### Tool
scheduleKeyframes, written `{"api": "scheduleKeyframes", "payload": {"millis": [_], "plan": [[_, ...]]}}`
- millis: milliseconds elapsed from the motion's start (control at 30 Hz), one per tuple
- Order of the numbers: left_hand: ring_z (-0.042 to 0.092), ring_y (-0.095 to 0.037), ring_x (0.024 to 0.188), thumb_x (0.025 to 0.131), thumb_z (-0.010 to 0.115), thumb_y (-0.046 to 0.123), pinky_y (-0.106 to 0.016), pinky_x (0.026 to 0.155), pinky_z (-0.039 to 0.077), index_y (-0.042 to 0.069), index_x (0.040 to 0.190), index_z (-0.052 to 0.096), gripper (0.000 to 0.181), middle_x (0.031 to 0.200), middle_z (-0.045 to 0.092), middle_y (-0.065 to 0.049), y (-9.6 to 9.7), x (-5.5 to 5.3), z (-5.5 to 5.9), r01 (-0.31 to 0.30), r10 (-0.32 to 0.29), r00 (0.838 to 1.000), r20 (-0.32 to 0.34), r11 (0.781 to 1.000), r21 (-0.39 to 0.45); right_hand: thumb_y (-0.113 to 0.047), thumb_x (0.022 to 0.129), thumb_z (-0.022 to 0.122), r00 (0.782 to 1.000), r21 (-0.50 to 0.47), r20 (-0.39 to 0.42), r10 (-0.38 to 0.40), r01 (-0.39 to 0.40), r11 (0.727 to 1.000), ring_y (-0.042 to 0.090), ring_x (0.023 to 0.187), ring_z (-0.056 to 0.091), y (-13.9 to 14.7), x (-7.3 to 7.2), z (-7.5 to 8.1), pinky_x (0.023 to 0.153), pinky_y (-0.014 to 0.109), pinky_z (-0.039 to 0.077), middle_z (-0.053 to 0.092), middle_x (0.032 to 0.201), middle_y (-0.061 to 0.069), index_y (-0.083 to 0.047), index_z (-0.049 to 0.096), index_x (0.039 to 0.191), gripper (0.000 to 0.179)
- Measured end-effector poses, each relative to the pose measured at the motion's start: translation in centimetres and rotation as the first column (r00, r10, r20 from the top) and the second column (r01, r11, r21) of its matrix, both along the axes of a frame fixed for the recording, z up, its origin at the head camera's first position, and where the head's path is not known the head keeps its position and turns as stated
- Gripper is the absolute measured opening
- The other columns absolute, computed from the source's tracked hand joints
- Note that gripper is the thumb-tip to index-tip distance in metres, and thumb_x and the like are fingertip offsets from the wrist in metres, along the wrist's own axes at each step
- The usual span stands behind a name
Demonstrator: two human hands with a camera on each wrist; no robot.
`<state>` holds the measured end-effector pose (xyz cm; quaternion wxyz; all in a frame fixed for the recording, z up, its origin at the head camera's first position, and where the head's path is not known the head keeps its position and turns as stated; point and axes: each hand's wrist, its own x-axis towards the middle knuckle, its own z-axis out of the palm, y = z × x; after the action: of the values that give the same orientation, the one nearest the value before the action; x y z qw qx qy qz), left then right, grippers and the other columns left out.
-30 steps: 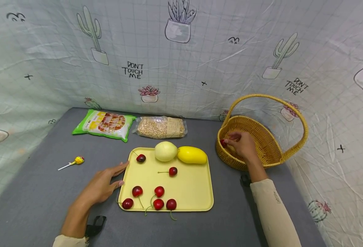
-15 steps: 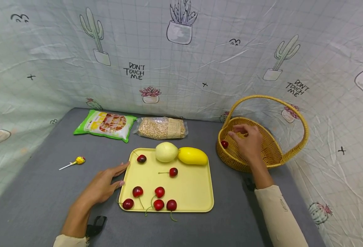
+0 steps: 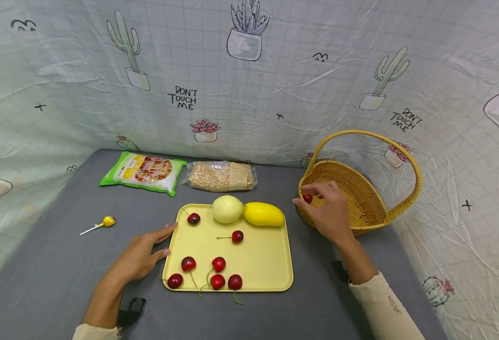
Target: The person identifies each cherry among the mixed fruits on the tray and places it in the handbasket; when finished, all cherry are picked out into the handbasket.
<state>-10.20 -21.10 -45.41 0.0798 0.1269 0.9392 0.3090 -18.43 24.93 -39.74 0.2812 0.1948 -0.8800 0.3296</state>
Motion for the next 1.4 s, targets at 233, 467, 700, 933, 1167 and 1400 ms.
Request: {"api": "scheduleKeyframes", "payload": {"millis": [233,467,700,933,1167,1400], "plan": [[0.046,-0.056,0.145,0.097,0.074,0.004,-0.074,0.112,0.040,0.007,0.160,0.048,0.068,0.157,0.049,-0.032,0.1,0.0,0.1,-0.007,0.007,1.000,0.004,1.000,0.000,-0.020,0.079,0.096,0.995,0.064,0.020,0.099,-0.100,0.993,0.019,0.088,0.059,-2.3,1.6,-0.4,0.076,0.034,0.051,0.080,0.102,0.002,-0.014,0.082,0.112,0.037],[0.047,-0.056,0.144,0.097,0.075,0.005,-0.074,0.111,0.041,0.008,0.160,0.048,0.069,0.156,0.050,-0.032,0.0,-0.1,0.0,-0.005,0.005,1.000,-0.005,1.000,-0.005,-0.023,0.081,0.095,0.972,0.123,0.135,0.190,-0.207,0.971,0.016,0.086,0.055,-4.6,3.0,-1.0,0.073,0.033,0.048,0.080,0.107,-0.001,-0.015,0.080,0.113,0.036],[0.048,-0.055,0.144,0.097,0.074,0.005,-0.073,0.110,0.043,0.009,0.160,0.049,0.069,0.156,0.050,-0.032,-0.1,-0.1,-0.1,0.002,-0.002,1.000,-0.021,1.000,-0.001,-0.025,0.083,0.093,0.935,0.149,0.250,0.250,-0.292,0.945,0.026,0.093,0.065,-6.9,4.0,-1.8,0.078,0.032,0.055,0.080,0.111,-0.001,-0.016,0.081,0.116,0.036],[0.046,-0.055,0.146,0.098,0.074,0.006,-0.073,0.112,0.041,0.010,0.162,0.046,0.070,0.158,0.048,-0.031,0.1,0.0,0.1,-0.013,0.014,1.000,0.013,1.000,-0.012,-0.024,0.088,0.089,0.878,0.184,0.382,0.289,-0.379,0.907,0.021,0.097,0.070,-8.8,4.4,-1.9,0.079,0.033,0.059,0.078,0.120,0.002,-0.016,0.078,0.126,0.040],[0.046,-0.055,0.146,0.097,0.074,0.005,-0.074,0.112,0.041,0.009,0.161,0.047,0.070,0.157,0.048,-0.031,0.1,-0.1,0.2,-0.010,0.010,1.000,0.005,1.000,-0.010,-0.022,0.089,0.088,0.846,0.263,0.452,0.283,-0.430,0.864,0.019,0.096,0.073,-10.4,4.3,-1.9,0.079,0.031,0.060,0.076,0.123,0.001,-0.018,0.077,0.127,0.040],[0.047,-0.055,0.145,0.097,0.074,0.004,-0.073,0.112,0.041,0.008,0.161,0.047,0.069,0.157,0.049,-0.032,0.1,0.0,0.2,-0.007,0.007,1.000,0.000,1.000,-0.004,-0.021,0.090,0.087,0.854,0.384,0.459,0.247,-0.441,0.811,0.019,0.116,0.070,-11.8,4.2,-2.2,0.090,0.037,0.061,0.076,0.126,-0.002,-0.019,0.078,0.126,0.038]]}}
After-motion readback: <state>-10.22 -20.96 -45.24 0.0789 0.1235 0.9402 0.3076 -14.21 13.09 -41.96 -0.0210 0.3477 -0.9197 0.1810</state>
